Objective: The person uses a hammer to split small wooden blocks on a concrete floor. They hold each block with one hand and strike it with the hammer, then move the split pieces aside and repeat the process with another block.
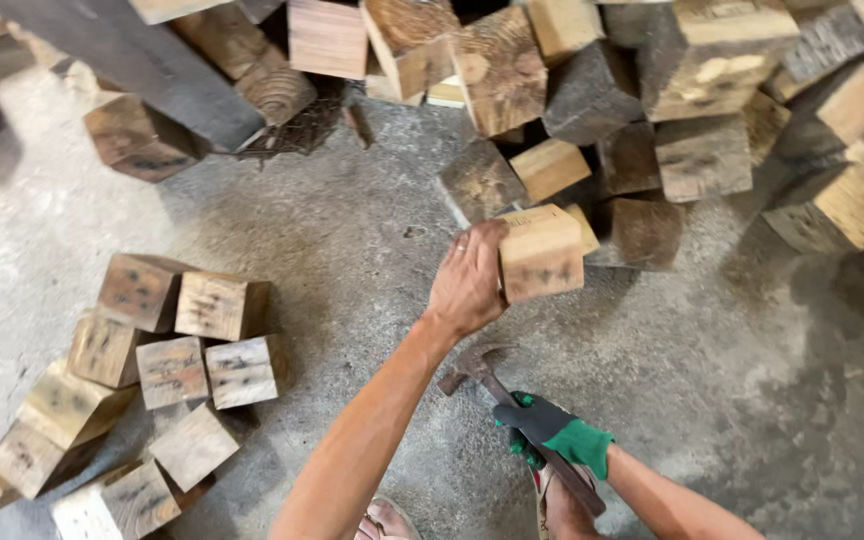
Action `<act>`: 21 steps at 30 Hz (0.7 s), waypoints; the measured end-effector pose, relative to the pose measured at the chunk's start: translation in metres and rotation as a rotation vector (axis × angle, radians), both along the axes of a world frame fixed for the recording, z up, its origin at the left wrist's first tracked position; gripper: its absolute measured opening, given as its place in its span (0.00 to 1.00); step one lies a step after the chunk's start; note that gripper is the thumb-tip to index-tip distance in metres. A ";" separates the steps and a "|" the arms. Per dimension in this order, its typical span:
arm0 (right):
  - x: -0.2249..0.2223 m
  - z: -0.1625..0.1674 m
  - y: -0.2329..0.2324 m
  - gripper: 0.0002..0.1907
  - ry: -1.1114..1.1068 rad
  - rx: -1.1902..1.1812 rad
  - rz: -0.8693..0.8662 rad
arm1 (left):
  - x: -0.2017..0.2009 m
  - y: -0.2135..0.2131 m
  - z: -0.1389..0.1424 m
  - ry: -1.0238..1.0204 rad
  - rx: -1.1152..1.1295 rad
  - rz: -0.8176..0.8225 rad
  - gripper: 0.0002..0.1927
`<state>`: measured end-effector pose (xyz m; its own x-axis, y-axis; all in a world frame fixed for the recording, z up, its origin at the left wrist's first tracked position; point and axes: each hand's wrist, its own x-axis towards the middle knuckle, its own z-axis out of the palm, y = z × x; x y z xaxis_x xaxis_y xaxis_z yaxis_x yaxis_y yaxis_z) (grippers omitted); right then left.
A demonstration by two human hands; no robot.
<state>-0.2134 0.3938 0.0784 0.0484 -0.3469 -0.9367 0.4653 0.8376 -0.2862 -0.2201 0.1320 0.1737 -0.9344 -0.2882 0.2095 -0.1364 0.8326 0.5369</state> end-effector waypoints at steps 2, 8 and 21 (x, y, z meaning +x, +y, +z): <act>0.003 -0.003 -0.001 0.13 -0.014 0.000 -0.006 | 0.024 -0.001 -0.012 0.141 -0.196 -0.055 0.31; 0.008 -0.007 0.001 0.12 -0.036 0.012 -0.127 | 0.102 -0.039 -0.009 0.168 -0.552 -0.151 0.26; 0.019 -0.031 -0.012 0.15 -0.043 0.005 -0.014 | 0.374 -0.205 0.064 -0.290 0.331 1.099 0.54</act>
<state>-0.1948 0.3816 0.0475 0.0841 -0.3428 -0.9356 0.4885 0.8326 -0.2611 0.1542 -0.0735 0.2372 -0.1518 -0.9668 -0.2058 -0.8445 0.0186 0.5352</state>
